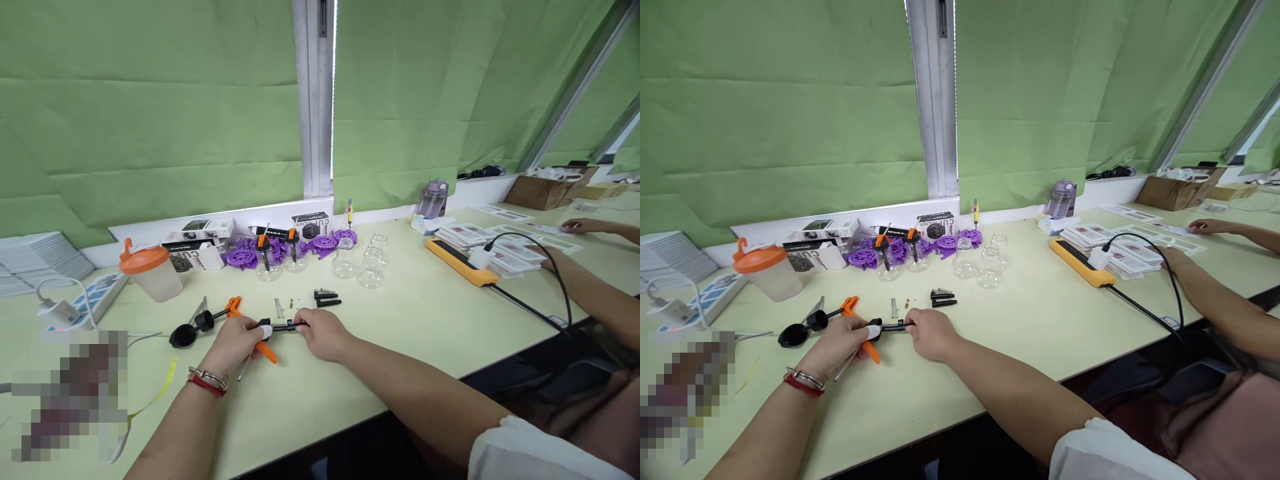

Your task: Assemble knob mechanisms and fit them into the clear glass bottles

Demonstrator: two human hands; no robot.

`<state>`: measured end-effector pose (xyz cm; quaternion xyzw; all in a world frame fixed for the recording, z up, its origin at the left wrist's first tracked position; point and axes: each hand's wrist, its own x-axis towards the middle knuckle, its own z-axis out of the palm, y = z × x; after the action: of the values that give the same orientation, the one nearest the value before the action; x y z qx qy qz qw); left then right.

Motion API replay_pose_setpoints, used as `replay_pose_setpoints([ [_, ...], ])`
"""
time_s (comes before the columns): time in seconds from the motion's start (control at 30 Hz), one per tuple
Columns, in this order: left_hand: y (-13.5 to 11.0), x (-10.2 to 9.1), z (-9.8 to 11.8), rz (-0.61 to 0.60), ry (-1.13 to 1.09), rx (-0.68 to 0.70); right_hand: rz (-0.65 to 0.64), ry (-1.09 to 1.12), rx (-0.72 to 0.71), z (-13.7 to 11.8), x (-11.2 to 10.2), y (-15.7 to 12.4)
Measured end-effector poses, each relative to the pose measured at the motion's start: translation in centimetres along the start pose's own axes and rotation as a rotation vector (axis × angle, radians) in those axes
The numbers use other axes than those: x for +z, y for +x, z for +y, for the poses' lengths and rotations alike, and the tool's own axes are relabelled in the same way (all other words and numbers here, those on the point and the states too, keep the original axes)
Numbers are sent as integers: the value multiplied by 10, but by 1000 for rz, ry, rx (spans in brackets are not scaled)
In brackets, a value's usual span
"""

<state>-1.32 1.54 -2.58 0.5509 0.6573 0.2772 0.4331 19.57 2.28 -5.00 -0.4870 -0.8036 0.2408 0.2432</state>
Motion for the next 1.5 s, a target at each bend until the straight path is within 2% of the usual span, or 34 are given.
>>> replay_pose_setpoints([
  [0.1,-2,-3,3,0,31,-4,34,-77,-95,-3,3,-2],
  [0.2,-4,-2,5,16,39,12,27,-88,-127,-2,4,-1],
  [0.4,-2,-2,0,7,17,24,89,-198,-202,-4,-10,13],
  [0.53,-2,-3,1,10,28,16,5,-434,-221,-12,-12,33],
  [0.63,-2,-3,3,19,39,12,-61,-527,-217,-16,-6,43],
  [0.77,-3,-3,5,45,64,6,-75,-535,-192,-14,-4,40],
  [0.9,-2,-3,3,44,69,15,-94,-504,-217,-5,-13,28],
  [1.03,-2,-3,3,36,73,10,-107,-479,-167,3,-23,20],
  [1.3,-6,-3,8,10,105,-21,-108,-546,-63,5,-20,33],
  [1.4,-5,-3,8,11,133,-21,-84,-550,-55,6,-20,36],
  [1.5,-3,-3,7,11,153,-23,17,-492,-60,4,-23,29],
])
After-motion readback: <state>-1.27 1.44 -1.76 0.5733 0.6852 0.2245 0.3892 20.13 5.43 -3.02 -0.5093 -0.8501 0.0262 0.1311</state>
